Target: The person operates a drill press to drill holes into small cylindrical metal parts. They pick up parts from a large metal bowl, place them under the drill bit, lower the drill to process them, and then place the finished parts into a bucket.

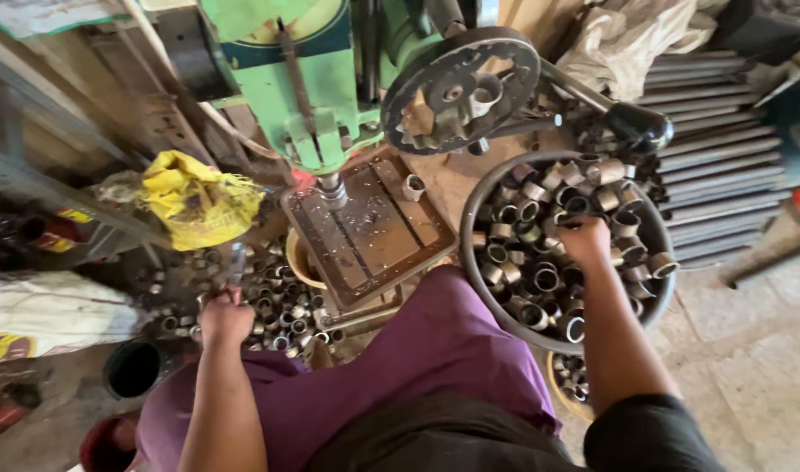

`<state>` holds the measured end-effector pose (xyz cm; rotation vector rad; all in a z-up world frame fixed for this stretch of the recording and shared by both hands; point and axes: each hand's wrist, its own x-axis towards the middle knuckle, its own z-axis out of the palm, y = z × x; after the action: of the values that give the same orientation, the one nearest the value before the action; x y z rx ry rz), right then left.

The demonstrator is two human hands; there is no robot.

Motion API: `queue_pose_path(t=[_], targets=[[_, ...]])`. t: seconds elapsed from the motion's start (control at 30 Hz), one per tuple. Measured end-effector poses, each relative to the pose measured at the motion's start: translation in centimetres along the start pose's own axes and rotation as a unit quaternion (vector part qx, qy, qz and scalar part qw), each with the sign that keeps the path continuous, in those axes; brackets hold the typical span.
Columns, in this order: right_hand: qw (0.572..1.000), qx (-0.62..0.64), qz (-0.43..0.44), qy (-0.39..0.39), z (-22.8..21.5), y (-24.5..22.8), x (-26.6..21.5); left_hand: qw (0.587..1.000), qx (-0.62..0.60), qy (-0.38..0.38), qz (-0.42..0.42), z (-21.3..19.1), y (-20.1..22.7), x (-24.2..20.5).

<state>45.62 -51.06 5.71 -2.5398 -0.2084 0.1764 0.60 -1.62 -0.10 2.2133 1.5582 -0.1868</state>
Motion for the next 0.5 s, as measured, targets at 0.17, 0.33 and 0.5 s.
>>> queue_pose_path(t=[0.17, 0.33, 0.5], targets=[[0.99, 0.138, 0.001, -0.022, 1.1, -1.4, -3.0, 0.985, 0.01, -0.047, 0.166, 2.1, 5.5, -3.2], [0.875, 0.459, 0.078, -0.135, 3.0, -6.4, -5.6, 0.948, -0.179, -0.261, 0.036, 0.5, 11.5, -8.6], [0.839, 0.471, 0.028, -0.269, 5.1, -11.4, -10.4, 0.938, -0.158, -0.226, 0.209, 0.1, 14.7, -12.3]])
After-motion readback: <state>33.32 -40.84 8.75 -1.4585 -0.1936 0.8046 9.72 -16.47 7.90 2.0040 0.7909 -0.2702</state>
